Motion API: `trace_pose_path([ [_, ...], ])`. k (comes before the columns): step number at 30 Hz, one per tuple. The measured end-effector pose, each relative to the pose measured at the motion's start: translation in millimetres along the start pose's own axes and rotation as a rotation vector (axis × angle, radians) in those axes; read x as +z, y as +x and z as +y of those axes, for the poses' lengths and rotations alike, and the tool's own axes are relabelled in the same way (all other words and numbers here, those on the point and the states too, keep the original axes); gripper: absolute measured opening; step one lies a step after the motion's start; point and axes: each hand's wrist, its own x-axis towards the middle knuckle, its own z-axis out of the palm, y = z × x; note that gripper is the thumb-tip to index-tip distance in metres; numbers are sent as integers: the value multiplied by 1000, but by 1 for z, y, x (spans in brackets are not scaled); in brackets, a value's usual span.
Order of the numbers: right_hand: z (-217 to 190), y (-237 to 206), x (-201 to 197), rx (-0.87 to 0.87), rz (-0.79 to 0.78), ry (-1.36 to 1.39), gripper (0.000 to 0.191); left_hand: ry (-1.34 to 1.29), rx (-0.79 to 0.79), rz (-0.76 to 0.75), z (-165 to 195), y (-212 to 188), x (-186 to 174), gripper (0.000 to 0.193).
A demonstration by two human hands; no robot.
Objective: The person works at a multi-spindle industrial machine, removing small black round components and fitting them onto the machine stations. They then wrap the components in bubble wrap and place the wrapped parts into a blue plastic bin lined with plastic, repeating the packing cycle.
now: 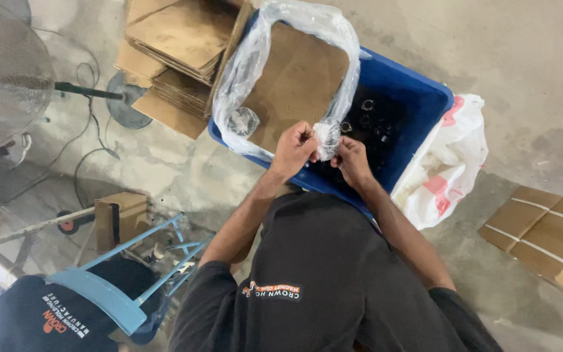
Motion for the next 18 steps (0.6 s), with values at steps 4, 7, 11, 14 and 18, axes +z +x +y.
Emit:
trace_pose_path([
  [4, -8, -57, -61, -91, 114, -175, 17, 259, 24, 3, -30, -31, 15, 11],
  [7, -11, -77, -81, -248, 301, -373, 14, 455, -169, -67, -63, -46, 29, 15],
  [11, -2, -71, -71, -619, 207, -1158, 10, 1005, -28, -12, -86, -50, 17, 17],
  [14, 0, -61, -60, -530, 97, -1124, 7, 1016, -128, 228, -67, -49, -33, 19],
  [18, -20, -39, -65, -438, 141, -1200, 10, 1141, -49, 599, -17, -26, -119, 19],
])
